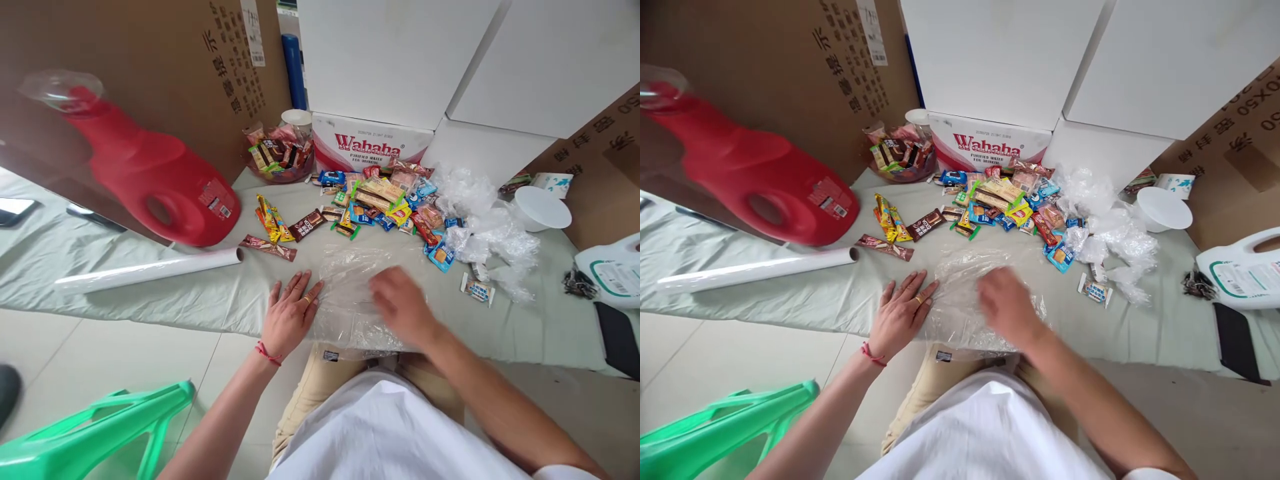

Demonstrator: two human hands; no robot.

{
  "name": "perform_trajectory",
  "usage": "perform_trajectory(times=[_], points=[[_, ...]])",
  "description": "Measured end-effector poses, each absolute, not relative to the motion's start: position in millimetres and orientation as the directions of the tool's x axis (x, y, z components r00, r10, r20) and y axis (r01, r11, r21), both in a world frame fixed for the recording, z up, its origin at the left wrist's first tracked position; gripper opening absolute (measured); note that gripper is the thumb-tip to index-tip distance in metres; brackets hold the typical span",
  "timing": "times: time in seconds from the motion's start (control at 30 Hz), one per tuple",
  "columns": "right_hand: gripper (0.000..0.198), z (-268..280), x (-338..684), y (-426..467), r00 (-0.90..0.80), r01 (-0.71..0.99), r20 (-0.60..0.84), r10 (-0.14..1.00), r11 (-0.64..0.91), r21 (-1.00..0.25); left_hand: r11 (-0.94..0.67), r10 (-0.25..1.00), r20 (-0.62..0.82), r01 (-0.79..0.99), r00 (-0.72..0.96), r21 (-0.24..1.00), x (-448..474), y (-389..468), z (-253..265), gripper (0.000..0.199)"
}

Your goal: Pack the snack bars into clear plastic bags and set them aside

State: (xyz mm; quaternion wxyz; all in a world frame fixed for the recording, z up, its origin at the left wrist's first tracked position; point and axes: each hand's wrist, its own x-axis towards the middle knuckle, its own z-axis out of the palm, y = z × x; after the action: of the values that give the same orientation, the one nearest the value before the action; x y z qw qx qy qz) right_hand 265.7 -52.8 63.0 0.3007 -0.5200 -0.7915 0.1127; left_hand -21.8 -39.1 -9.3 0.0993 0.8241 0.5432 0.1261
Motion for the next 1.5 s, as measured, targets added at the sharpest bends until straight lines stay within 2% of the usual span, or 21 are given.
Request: perform_trajectory(times=[0.03, 0.1, 0.17, 0.23, 0.3, 0.4, 0.5, 0.63, 0.73, 0.8, 0.83, 0.87, 0.93, 1.0, 1.1, 1.33, 1.43, 1.5], points=[[0.02, 53, 240, -70, -0.411, 0.717, 0.299, 0.861, 0.508, -0.478, -0.383, 0.923, 0.09, 0.864, 0.375, 0.327, -24, -37, -9, 0.048], [0.039, 32, 200, -93, -0.522, 0.698, 0.205, 0.828, 0.553, -0.456, -0.358, 0.932, 0.096, 0.851, 0.349, 0.384, -27, -32, -4, 0.048], [0.055, 16, 181, -103, -0.549, 0.713, 0.125, 0.826, 0.541, -0.446, -0.31, 0.95, 0.176, 0.849, 0.258, 0.429, -25, -30, 9, 0.047], [0.058, 6, 178, -103, -0.554, 0.725, 0.085, 0.828, 0.529, -0.44, -0.288, 0.941, 0.298, 0.835, 0.157, 0.469, -14, -31, 25, 0.045], [0.056, 2, 183, -100, -0.553, 0.729, 0.086, 0.828, 0.532, -0.432, -0.344, 0.917, 0.363, 0.791, 0.166, 0.506, 8, -31, 38, 0.043], [0.053, 3, 190, -97, -0.55, 0.727, 0.098, 0.829, 0.534, -0.431, -0.431, 0.903, 0.251, 0.743, 0.35, 0.512, 51, -20, 41, 0.044], [0.055, 5, 193, -105, -0.536, 0.728, 0.079, 0.84, 0.508, -0.462, -0.359, 0.929, 0.064, 0.841, 0.366, 0.406, 87, 8, 25, 0.05], [0.052, 5, 210, -133, -0.564, 0.644, 0.098, 0.82, 0.511, -0.569, -0.387, 0.92, 0.079, 0.861, 0.383, 0.331, 106, 43, 1, 0.054], [0.039, 18, 243, -141, -0.595, 0.513, 0.122, 0.794, 0.492, -0.703, -0.407, 0.913, 0.115, 0.855, 0.391, 0.322, 107, 55, -7, 0.054], [0.03, 33, 275, -124, -0.476, 0.558, 0.09, 0.875, 0.379, -0.738, -0.423, 0.906, 0.122, 0.848, 0.405, 0.321, 105, 58, -8, 0.054], [0.03, 41, 292, -108, -0.332, 0.648, 0.063, 0.941, 0.276, -0.709, -0.428, 0.903, 0.124, 0.844, 0.411, 0.322, 104, 59, -8, 0.054], [0.031, 49, 308, -87, -0.152, 0.759, 0.058, 0.987, 0.154, -0.633, -0.431, 0.902, 0.124, 0.842, 0.413, 0.324, 103, 59, -8, 0.054], [0.03, 59, 337, -36, 0.156, 0.915, 0.079, 0.985, -0.114, -0.386, -0.434, 0.9, 0.119, 0.837, 0.419, 0.333, 101, 59, -7, 0.053], [0.041, 62, 356, 16, 0.304, 0.938, 0.044, 0.952, -0.291, -0.187, -0.438, 0.897, 0.11, 0.829, 0.427, 0.347, 99, 59, -6, 0.053], [0.056, 58, 367, 71, 0.388, 0.919, -0.033, 0.921, -0.389, -0.065, -0.45, 0.89, 0.105, 0.817, 0.443, 0.361, 96, 59, -6, 0.054], [0.042, 52, 383, 76, 0.394, 0.918, -0.099, 0.914, -0.397, -0.008, -0.46, 0.883, 0.085, 0.815, 0.462, 0.351, 93, 58, -8, 0.055], [0.04, 58, 389, 62, 0.421, 0.906, -0.066, 0.905, -0.422, -0.014, -0.454, 0.885, 0.077, 0.817, 0.458, 0.356, 92, 60, -7, 0.055], [0.041, 69, 389, 50, 0.428, 0.902, 0.017, 0.903, -0.426, -0.068, -0.454, 0.885, 0.082, 0.812, 0.458, 0.367, 91, 61, -6, 0.055]])
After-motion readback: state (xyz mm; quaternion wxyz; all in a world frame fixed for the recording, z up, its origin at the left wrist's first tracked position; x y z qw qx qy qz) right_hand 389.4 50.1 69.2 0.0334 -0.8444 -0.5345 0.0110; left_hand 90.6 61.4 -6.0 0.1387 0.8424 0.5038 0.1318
